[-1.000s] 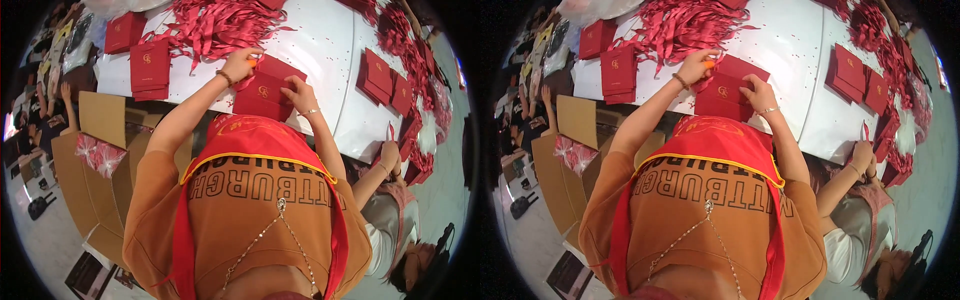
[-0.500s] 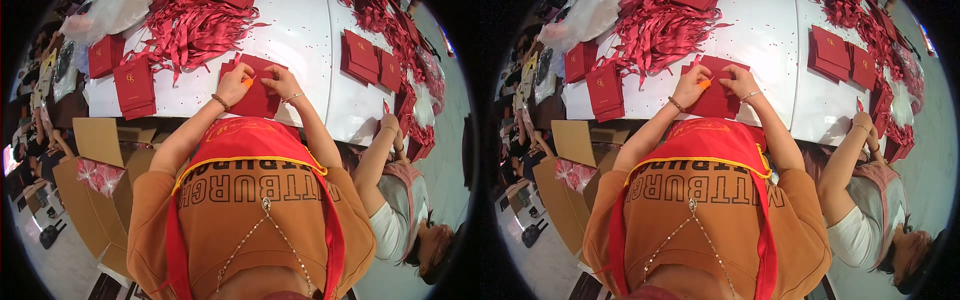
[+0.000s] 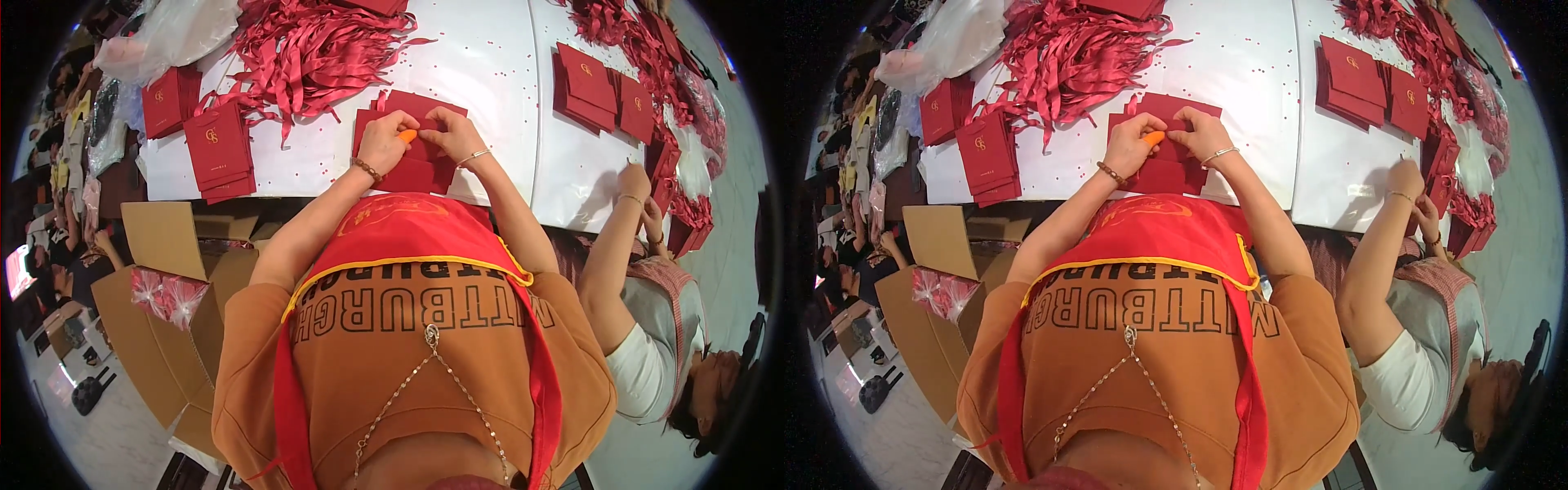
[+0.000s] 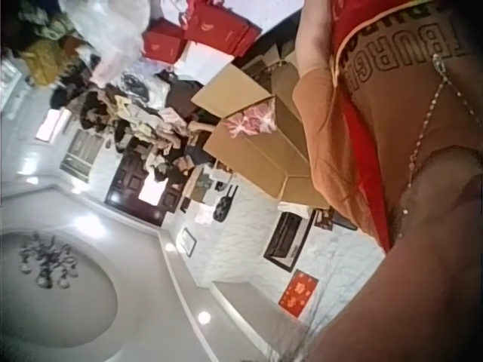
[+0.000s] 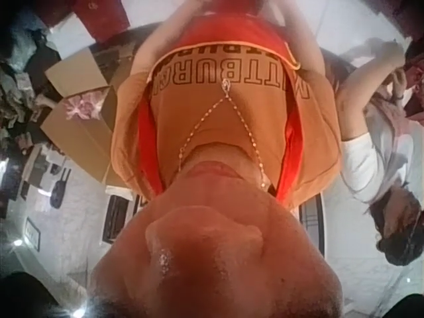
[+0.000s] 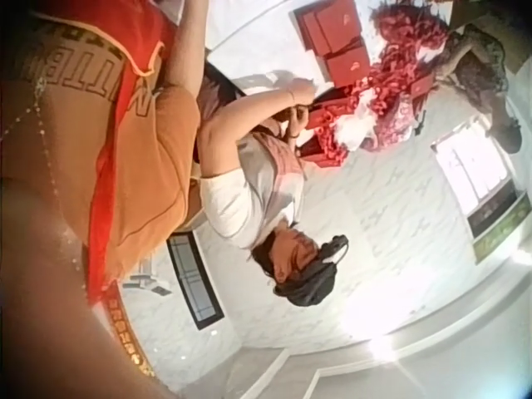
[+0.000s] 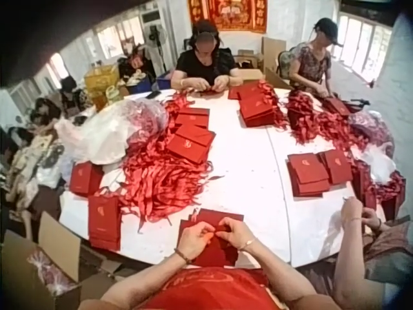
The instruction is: Tying decorative red ribbons onto red gift boxes or envelopes.
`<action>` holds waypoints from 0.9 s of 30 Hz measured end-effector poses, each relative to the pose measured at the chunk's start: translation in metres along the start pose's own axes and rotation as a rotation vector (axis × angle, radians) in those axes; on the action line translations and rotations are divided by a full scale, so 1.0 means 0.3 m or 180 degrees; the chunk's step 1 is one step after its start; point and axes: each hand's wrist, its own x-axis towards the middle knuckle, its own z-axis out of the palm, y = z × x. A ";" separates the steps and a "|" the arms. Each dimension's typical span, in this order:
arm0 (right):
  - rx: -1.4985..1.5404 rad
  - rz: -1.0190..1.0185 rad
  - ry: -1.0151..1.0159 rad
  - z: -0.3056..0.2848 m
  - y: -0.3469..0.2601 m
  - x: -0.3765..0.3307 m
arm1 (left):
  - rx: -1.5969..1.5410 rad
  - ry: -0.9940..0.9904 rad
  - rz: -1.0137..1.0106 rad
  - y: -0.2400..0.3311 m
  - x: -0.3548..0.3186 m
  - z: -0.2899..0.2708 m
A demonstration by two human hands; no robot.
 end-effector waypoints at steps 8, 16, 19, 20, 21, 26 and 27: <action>0.0149 0.0089 0.0029 0.009 -0.009 -0.011 | -0.0402 0.0013 -0.0391 -0.011 0.008 -0.013; -0.0037 -0.0146 0.0179 0.019 0.006 -0.004 | 0.0539 0.0217 0.0207 0.003 -0.006 -0.009; -0.0031 -0.0245 0.0202 0.022 0.024 0.000 | 0.0580 0.0225 0.0314 0.006 0.002 -0.007; -0.0047 -0.0372 0.0264 0.023 0.033 0.000 | 0.0577 0.0220 0.0316 0.013 0.003 -0.009; -0.0048 -0.0367 0.0268 0.026 0.040 -0.001 | 0.0651 0.0151 0.0220 0.021 0.003 -0.011; -0.0005 -0.0228 0.0301 0.031 0.023 -0.020 | 0.1274 0.0427 0.1100 0.019 -0.016 0.003; -0.0004 -0.0223 0.0308 0.030 0.028 -0.018 | 0.1207 0.0334 0.0989 0.025 -0.016 0.002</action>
